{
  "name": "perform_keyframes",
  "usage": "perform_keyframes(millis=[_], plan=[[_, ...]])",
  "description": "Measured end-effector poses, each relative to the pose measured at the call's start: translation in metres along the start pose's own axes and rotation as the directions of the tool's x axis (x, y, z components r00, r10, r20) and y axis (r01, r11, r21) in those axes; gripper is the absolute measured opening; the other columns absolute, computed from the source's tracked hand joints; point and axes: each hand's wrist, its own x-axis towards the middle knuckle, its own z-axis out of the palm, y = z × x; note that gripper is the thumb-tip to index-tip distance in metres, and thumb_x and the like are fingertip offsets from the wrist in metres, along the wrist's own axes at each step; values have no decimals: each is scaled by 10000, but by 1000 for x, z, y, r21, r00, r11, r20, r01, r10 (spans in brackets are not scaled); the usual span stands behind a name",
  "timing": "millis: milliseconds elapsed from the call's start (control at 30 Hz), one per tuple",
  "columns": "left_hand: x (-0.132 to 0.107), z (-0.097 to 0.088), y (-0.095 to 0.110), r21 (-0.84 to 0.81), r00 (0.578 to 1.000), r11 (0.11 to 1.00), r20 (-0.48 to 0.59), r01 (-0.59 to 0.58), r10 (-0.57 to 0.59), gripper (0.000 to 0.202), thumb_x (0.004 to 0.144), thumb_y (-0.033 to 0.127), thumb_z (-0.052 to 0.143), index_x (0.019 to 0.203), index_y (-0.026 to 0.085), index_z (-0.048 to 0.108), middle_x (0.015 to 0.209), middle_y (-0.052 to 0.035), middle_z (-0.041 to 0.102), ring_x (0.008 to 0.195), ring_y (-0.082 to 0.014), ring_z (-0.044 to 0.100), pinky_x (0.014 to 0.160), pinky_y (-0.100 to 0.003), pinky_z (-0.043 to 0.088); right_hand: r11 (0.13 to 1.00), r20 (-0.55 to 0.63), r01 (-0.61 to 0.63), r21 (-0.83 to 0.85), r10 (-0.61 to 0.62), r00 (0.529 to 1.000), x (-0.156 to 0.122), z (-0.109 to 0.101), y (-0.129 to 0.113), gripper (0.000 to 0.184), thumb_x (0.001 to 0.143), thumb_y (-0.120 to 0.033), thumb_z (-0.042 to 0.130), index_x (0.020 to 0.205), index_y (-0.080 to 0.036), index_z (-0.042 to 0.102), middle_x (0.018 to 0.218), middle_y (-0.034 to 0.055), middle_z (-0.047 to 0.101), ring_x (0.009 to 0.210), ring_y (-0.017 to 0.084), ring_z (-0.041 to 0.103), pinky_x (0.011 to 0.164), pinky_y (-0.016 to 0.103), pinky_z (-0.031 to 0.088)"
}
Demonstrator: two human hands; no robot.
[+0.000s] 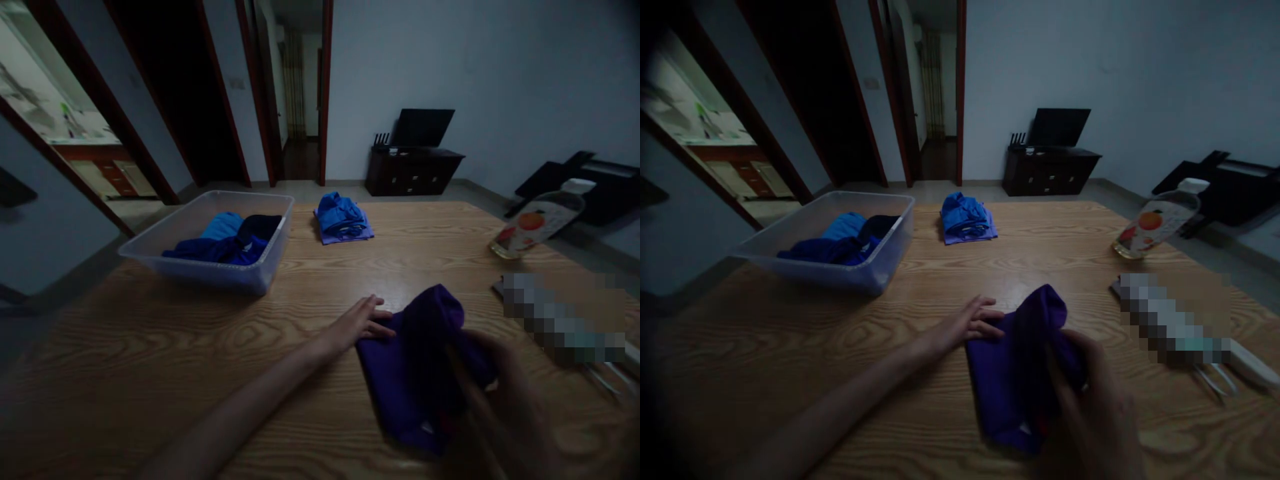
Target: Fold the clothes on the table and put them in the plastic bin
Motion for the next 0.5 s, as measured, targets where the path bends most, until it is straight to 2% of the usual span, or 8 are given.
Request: perform_keyframes(millis=[67, 133, 200, 233, 300, 367, 433, 500], plan=[[4, -15, 2, -159, 994, 981, 13, 113, -112, 678, 1096, 659, 377, 1550, 157, 416, 1413, -222, 686, 1022, -252, 782, 1073, -465, 556, 977, -5, 213, 28, -213, 977, -9, 7, -20, 314, 1018, -420, 620, 1287, -260, 642, 1104, 68, 770, 911, 242, 757, 745, 333, 598], [5, -27, 5, -208, 988, 967, 1, 150, -153, 752, 1033, 731, 485, 1539, 178, 423, 1277, -188, 732, 931, -238, 767, 958, -439, 599, 900, 33, 431, 61, -434, 901, -19, 16, -33, 270, 1020, -269, 590, 1285, -267, 639, 1139, 52, 762, 1004, 222, 753, 857, 325, 604], [4, -34, 6, -150, 989, 980, -45, 133, -141, 811, 960, 753, 616, 1531, 204, 446, 1229, -157, 735, 928, -237, 748, 875, -402, 608, 813, 99, 575, 89, -582, 807, -26, 24, -40, 340, 998, -179, 562, 1316, -267, 644, 1167, 45, 760, 1045, 207, 743, 903, 317, 597], [2, -35, 6, -91, 990, 989, -74, 116, -123, 835, 924, 726, 694, 1534, 211, 450, 1251, -152, 727, 959, -240, 742, 865, -384, 602, 781, 123, 617, 95, -624, 771, -29, 27, -41, 364, 986, -157, 554, 1321, -262, 651, 1171, 45, 762, 1052, 204, 739, 910, 315, 593], [-1, -35, 2, 67, 992, 995, -111, 70, -62, 885, 861, 626, 826, 1547, 213, 450, 1339, -155, 703, 1071, -259, 732, 909, -368, 586, 746, 145, 660, 86, -665, 732, -32, 29, -40, 381, 971, -136, 546, 1315, -247, 666, 1168, 50, 770, 1061, 205, 735, 932, 317, 585], [-4, -32, -3, 293, 992, 956, -125, 7, 31, 895, 841, 551, 872, 1556, 210, 455, 1385, -149, 695, 1183, -290, 710, 1005, -394, 560, 709, 172, 702, 67, -701, 692, -32, 28, -35, 364, 968, -146, 569, 1301, -240, 682, 1153, 45, 783, 1046, 199, 740, 941, 308, 584], [-7, -27, -8, 542, 977, 837, -133, -70, 168, 832, 872, 492, 854, 1556, 212, 472, 1393, -133, 696, 1266, -312, 680, 1098, -440, 524, 661, 216, 748, 59, -740, 637, -32, 27, -27, 337, 968, -193, 635, 1295, -249, 698, 1139, 30, 796, 1026, 191, 752, 940, 291, 593], [-12, -23, -10, 743, 945, 656, -108, -129, 308, 732, 927, 429, 804, 1552, 215, 490, 1421, -126, 678, 1338, -318, 636, 1167, -467, 484, 612, 233, 788, 64, -777, 585, -32, 28, -14, 323, 962, -290, 716, 1285, -265, 719, 1132, 21, 809, 1002, 193, 768, 914, 279, 612]])
